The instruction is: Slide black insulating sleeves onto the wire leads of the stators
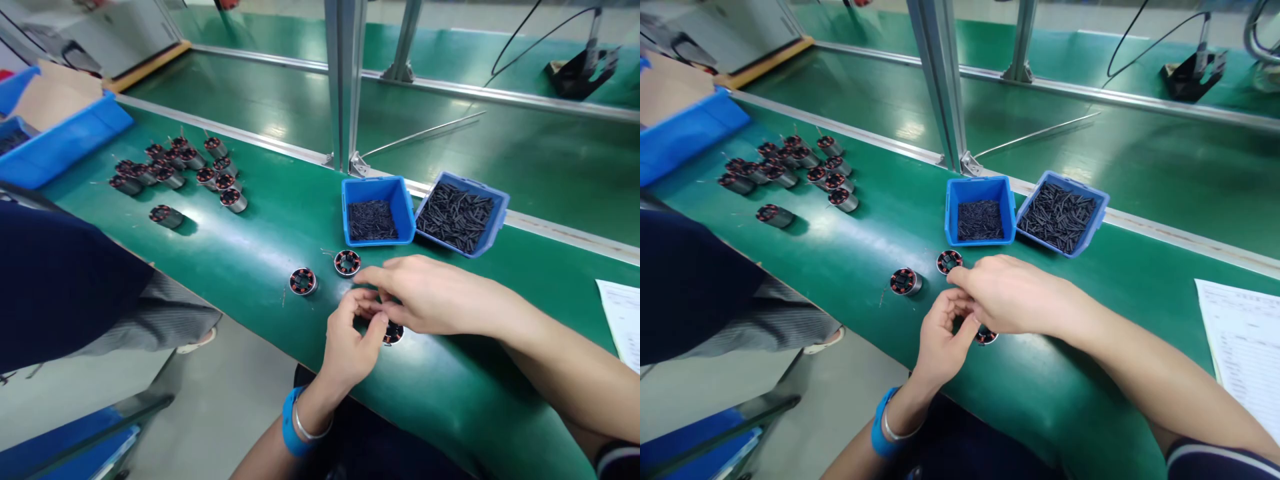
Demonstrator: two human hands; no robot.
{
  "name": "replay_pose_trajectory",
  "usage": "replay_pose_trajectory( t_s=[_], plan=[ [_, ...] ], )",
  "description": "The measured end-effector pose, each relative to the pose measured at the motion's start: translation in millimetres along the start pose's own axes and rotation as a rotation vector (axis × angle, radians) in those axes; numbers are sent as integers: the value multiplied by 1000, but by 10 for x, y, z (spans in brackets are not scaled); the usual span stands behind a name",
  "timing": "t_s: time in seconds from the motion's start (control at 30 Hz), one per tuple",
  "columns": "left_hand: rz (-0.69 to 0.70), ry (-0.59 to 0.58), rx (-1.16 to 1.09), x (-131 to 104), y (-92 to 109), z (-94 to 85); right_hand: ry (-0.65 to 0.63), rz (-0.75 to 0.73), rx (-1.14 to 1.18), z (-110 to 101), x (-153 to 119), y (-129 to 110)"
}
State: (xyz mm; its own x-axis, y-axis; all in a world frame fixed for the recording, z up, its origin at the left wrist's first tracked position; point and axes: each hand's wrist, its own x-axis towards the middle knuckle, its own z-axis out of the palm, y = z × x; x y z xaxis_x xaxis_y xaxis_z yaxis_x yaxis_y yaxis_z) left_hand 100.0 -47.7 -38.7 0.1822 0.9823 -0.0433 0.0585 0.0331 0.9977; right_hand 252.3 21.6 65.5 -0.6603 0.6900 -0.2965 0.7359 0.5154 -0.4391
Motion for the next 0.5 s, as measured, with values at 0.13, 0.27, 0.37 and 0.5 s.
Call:
replay_pose_trajectory(
  t_s=[0.13,0.27,0.37,0.5],
  plan=[
    [67,-68,52,-38,41,-68,-26,-32,8,81,38,-17],
    [47,-121,121,-62,79,-114,63,-103,77,115,-96,90],
    [16,-155,158,-88,69,-123,364,-39,167,18,-233,353],
    [24,-283,200,-124,69,-125,694,408,10,-115,-297,832]
  ],
)
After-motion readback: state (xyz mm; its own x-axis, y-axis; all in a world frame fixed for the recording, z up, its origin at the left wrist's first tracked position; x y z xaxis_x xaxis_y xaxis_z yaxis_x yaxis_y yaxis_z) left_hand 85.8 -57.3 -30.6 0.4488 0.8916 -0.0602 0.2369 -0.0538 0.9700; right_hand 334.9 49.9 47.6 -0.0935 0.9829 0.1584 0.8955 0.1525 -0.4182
